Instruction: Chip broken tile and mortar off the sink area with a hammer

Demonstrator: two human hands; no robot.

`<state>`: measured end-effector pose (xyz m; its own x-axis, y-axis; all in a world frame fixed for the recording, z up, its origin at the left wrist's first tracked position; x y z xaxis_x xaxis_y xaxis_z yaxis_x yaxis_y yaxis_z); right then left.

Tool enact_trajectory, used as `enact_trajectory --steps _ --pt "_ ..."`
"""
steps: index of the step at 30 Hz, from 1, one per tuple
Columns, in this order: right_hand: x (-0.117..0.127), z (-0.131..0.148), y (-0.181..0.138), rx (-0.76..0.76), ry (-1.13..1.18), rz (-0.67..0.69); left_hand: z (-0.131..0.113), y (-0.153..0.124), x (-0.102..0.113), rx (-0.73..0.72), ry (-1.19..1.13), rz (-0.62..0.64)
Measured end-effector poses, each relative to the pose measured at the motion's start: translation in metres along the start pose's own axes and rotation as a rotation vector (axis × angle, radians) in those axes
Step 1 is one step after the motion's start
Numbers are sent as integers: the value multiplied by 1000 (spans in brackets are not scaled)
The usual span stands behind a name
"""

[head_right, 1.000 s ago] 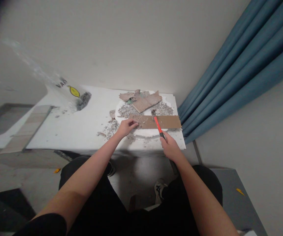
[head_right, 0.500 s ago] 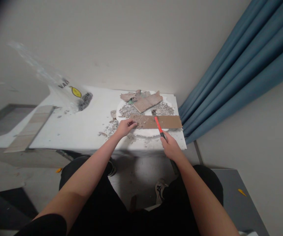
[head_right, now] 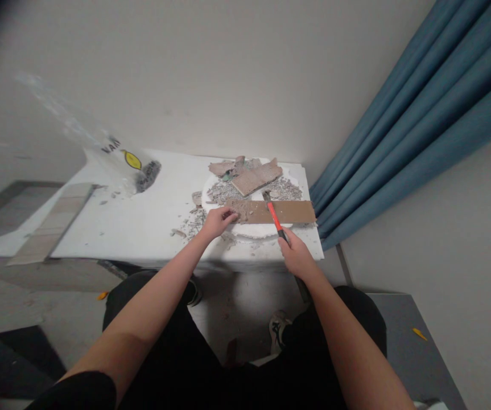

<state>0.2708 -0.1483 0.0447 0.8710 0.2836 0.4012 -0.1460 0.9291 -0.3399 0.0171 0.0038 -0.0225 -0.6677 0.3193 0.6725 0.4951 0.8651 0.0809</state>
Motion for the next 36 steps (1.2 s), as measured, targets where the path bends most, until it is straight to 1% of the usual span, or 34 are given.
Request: enact_trajectory --steps 10,14,17,20,23,25,32,36 --pt "0 -1 1 6 15 1 0 0 -1 8 -9 -2" --pt "-2 9 -6 26 5 1 2 -1 -5 8 -21 -5" --pt "-9 25 -16 69 37 49 1 -3 -6 -2 -50 -24" --pt "-21 39 -25 102 108 124 -1 -6 -7 1 -102 -39" --pt "-33 48 -29 125 151 190 -2 -7 -8 11 -117 -50" --pt "-38 51 -28 142 140 209 0 -7 -8 11 -106 -56" --pt "-46 46 -23 181 -14 184 7 -3 -15 9 -16 -43" --pt "-45 42 -22 208 -34 139 9 -3 -18 -41 -15 -29"
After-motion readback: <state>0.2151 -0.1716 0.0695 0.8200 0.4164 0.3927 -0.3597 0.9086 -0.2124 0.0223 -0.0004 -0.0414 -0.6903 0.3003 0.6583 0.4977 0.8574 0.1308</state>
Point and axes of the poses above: each hand's wrist, its own y-axis towards the middle knuckle, its own x-axis out of the back of the hand, z = x × y, the point moved 1 cm from there along y, towards the middle knuckle, and after that the axes turned 15 degrees about z, right-handed, at the moved point
